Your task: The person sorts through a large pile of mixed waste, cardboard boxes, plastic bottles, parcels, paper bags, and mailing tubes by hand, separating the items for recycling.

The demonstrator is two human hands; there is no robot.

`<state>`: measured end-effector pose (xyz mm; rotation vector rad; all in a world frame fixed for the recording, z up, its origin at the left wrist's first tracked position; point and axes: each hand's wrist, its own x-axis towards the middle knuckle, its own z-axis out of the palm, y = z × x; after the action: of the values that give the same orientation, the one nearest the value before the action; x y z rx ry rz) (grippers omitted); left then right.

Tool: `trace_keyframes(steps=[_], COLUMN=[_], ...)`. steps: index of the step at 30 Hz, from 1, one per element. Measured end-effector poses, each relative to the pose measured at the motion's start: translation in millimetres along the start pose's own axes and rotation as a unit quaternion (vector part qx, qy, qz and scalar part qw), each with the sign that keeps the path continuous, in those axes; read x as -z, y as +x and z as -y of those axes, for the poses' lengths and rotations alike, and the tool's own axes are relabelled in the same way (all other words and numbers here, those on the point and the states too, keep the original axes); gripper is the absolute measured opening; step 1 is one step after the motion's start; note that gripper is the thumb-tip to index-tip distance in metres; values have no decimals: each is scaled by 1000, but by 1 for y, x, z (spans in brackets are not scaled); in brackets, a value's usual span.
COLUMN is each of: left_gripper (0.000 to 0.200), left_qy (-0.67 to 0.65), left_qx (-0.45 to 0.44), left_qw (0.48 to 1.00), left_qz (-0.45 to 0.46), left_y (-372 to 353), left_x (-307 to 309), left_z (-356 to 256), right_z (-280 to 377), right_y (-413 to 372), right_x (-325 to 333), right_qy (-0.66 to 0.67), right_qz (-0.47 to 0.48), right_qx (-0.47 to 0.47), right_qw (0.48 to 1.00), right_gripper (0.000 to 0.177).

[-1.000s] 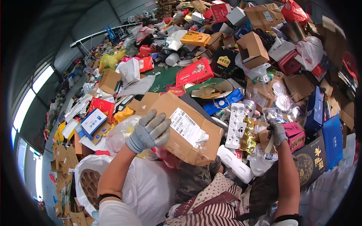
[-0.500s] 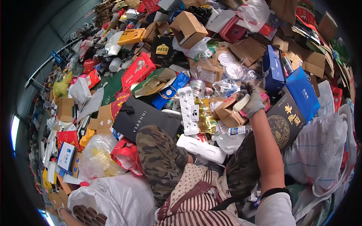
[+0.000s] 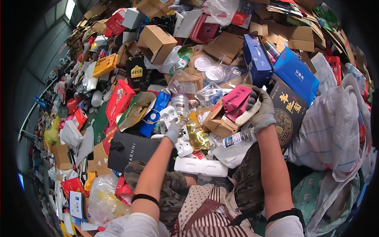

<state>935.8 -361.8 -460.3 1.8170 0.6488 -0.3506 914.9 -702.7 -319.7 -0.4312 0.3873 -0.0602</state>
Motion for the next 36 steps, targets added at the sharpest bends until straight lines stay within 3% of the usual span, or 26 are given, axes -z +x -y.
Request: trace_keyframes(steps=[1,2,3,5,7,9,11,12,15,16,18,20,24,27,28,30,31,32,34,35,36], left_gripper=[89,109,115,123,125,119,115,108,96,92,93,93,93,85,84,82,81,80,80,76,73], left_qy=[-51,-118,-110,-123,-159,-225,-296,-280,-216,-212,0,-28,49,-168,-242,-265,-277,-250,-244,-256,-268], left_qx=[10,97,137,189,206,168,100,75,-128,-200,-302,-415,-479,-450,-429,-424,-420,-417,-420,-403,-386], left_qw=[996,987,984,973,960,954,947,951,954,941,910,867,791,824,829,826,826,835,843,848,852], left_qz=[71,57,25,-38,-100,-104,-79,-108,-166,-174,-285,-274,-378,-299,-266,-258,-255,-257,-230,-231,-231], left_y=[34,-2,24,21,14,2,56,62,62,64,22,-4,-82,-108,-126,-141,-148,-163,-179,-186,-192], left_x=[-52,-95,-135,-185,-207,-201,-203,-196,-155,-139,-96,-60,6,45,49,55,55,51,42,37,35], left_z=[26,4,33,35,35,11,54,52,20,12,-32,-52,-77,-65,-64,-47,-38,-32,-13,-7,-2], right_z=[5,10,13,19,25,28,31,31,29,28,25,20,3,-17,-26,-53,-61,-81,-112,-120,-123], right_y=[-1,-3,-8,-9,-17,-19,-17,-17,-15,-16,-20,-19,-19,-30,-36,-50,-58,-54,-72,-83,-91], right_x=[0,0,-4,-4,-12,-15,-15,-15,-13,-13,-16,-16,-25,-41,-46,-52,-53,-46,-42,-46,-47], right_qy=[7,12,-14,-32,-57,-66,-56,-58,-51,-57,-67,-89,-168,-286,-350,-484,-606,-641,-742,-792,-805], right_qz=[-18,-36,-39,-17,-15,-22,-15,-10,6,8,16,22,39,82,132,309,365,430,450,442,438], right_qx=[-6,-13,2,-4,-4,-5,-16,-20,-35,-40,-50,-58,-58,2,25,148,248,320,274,254,223], right_qw=[1000,999,999,999,998,998,998,998,998,998,996,994,983,955,927,805,662,549,415,337,333], right_gripper=[17,17,18,18,21,21,20,20,19,19,20,21,22,23,29,38,48,57,67,64,59])
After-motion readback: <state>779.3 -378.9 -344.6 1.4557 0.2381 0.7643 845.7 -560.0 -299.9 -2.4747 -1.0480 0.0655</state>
